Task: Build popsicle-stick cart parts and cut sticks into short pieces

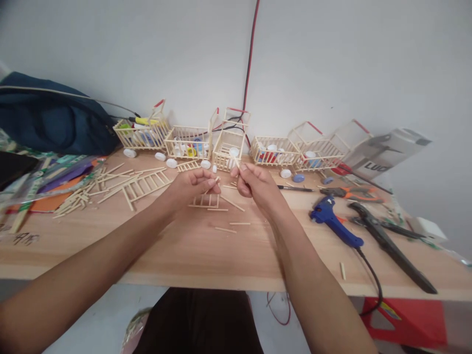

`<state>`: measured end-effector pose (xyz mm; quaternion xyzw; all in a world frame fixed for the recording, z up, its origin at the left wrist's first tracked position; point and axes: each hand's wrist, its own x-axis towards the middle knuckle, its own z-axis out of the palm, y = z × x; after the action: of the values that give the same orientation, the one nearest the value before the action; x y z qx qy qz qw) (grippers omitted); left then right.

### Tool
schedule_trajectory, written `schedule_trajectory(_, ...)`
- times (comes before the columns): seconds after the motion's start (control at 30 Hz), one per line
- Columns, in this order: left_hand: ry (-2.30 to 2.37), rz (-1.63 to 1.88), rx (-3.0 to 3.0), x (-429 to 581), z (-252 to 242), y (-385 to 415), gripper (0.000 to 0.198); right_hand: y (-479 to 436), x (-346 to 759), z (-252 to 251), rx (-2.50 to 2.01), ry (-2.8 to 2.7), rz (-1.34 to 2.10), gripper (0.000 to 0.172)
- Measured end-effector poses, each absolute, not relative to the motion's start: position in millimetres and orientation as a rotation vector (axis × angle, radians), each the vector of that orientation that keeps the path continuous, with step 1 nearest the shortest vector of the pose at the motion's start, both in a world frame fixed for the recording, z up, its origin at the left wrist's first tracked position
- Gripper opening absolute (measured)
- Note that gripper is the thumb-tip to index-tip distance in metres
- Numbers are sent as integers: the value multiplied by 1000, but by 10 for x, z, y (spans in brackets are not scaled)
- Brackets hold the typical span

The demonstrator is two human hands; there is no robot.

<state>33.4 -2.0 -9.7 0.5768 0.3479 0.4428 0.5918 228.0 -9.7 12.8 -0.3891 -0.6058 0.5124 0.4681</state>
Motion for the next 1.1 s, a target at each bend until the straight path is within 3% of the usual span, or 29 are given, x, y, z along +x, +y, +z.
schedule_trajectory(0.2, 886, 977, 1407, 375, -110, -73, 24, -90, 2278, 135, -947, -1482, 1263, 38)
schedule_trajectory(0.67, 624, 1034, 873, 352, 50, -40, 13, -151, 2133, 84, -997, -1529, 1510, 39)
schedule_trajectory(0.93, 708, 995, 942, 326, 15, -54, 25, -136, 2143, 55, -1016, -1526, 1495, 40)
schedule_trajectory(1.1, 898, 1005, 1241, 322, -23, -64, 23, -116, 2173, 75, -1041, -1533, 1388, 40)
